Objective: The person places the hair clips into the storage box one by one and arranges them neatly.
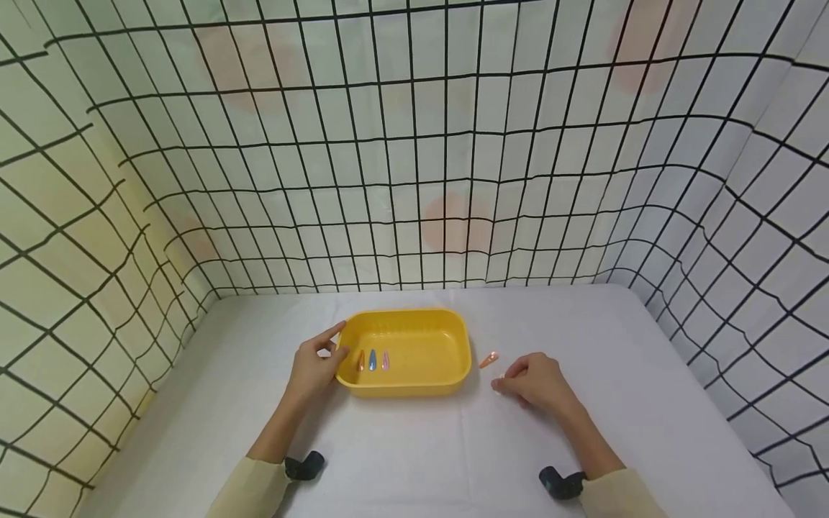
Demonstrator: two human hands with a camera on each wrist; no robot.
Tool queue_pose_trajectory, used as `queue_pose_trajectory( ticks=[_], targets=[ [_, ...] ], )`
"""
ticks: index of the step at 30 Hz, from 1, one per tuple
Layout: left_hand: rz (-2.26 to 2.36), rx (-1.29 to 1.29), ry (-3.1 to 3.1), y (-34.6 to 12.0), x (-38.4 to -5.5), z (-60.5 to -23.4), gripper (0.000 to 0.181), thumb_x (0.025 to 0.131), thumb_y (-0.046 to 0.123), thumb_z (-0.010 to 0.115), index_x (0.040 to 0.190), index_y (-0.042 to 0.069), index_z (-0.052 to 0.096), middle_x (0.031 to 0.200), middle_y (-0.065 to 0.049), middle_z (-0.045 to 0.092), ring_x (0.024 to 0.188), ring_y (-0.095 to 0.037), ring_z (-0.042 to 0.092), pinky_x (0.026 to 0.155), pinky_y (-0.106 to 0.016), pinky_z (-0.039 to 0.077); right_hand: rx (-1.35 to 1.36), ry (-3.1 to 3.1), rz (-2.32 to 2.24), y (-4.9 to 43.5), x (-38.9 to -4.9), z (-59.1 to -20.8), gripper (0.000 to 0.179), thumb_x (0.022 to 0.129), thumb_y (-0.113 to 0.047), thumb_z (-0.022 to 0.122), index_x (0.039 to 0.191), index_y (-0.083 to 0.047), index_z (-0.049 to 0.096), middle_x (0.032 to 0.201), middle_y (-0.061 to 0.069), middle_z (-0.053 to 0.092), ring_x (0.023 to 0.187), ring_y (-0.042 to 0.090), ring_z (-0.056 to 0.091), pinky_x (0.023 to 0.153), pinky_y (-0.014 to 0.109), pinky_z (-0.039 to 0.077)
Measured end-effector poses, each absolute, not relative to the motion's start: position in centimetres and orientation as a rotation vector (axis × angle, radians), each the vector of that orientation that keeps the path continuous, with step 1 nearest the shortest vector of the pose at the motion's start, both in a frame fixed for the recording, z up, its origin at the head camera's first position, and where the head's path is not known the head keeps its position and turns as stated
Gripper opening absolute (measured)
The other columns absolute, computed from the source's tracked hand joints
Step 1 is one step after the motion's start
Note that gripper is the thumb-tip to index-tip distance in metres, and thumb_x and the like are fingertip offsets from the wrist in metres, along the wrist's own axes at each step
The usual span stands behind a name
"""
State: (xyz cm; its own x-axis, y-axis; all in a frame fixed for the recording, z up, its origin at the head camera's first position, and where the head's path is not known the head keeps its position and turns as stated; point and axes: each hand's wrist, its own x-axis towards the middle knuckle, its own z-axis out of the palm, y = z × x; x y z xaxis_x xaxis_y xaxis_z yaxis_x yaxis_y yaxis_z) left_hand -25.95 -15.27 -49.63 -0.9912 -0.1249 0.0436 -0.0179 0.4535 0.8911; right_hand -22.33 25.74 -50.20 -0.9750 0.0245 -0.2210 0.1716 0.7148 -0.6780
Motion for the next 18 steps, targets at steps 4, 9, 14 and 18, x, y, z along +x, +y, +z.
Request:
queue_pose_trajectory(
  ticks=[4,9,14,18],
  targets=[
    [-1.597,0.124,-2.579,-15.27,-25.94,-49.82,0.052,0.092,0.017,0.073,0.141,0.029,0.065,0.089,-0.006,0.055,0.053,-0.012,0.052,0.051,-0.018,0.046,0.16,2.74,-1.111,25.58,-22.2,-50.21,0.036,0.079,-0.035,0.088,0.091,-0.006,0.071,0.068,0.001,0.065,0.054,0.017,0.058,0.054,0.029,0.049],
    [-1.604,0.124,-2.558,-15.25,-25.67,-50.03,0.051,0.091,0.017,0.073,0.14,0.026,0.066,0.087,-0.006,0.057,0.052,-0.011,0.051,0.05,-0.019,0.045,0.165,2.749,-1.14,25.68,-21.73,-50.16,0.032,0.08,-0.028,0.087,0.095,-0.003,0.072,0.069,0.001,0.068,0.057,0.016,0.06,0.056,0.03,0.05],
    [-1.602,0.135,-2.545,-15.23,-25.61,-49.93,0.049,0.091,0.018,0.073,0.139,0.025,0.067,0.087,-0.006,0.058,0.051,-0.011,0.049,0.049,-0.019,0.043,0.154,2.759,-1.162,25.71,-21.65,-50.15,0.03,0.081,-0.025,0.086,0.095,-0.002,0.073,0.07,0.0,0.07,0.058,0.016,0.061,0.055,0.03,0.052],
    [-1.594,0.141,-2.542,-15.25,-25.79,-49.9,0.048,0.091,0.019,0.073,0.138,0.027,0.067,0.088,-0.006,0.058,0.05,-0.011,0.048,0.049,-0.019,0.043,0.139,2.763,-1.171,25.7,-21.85,-50.1,0.026,0.082,-0.023,0.085,0.093,-0.003,0.073,0.069,0.0,0.07,0.058,0.015,0.062,0.055,0.029,0.053]
  ],
)
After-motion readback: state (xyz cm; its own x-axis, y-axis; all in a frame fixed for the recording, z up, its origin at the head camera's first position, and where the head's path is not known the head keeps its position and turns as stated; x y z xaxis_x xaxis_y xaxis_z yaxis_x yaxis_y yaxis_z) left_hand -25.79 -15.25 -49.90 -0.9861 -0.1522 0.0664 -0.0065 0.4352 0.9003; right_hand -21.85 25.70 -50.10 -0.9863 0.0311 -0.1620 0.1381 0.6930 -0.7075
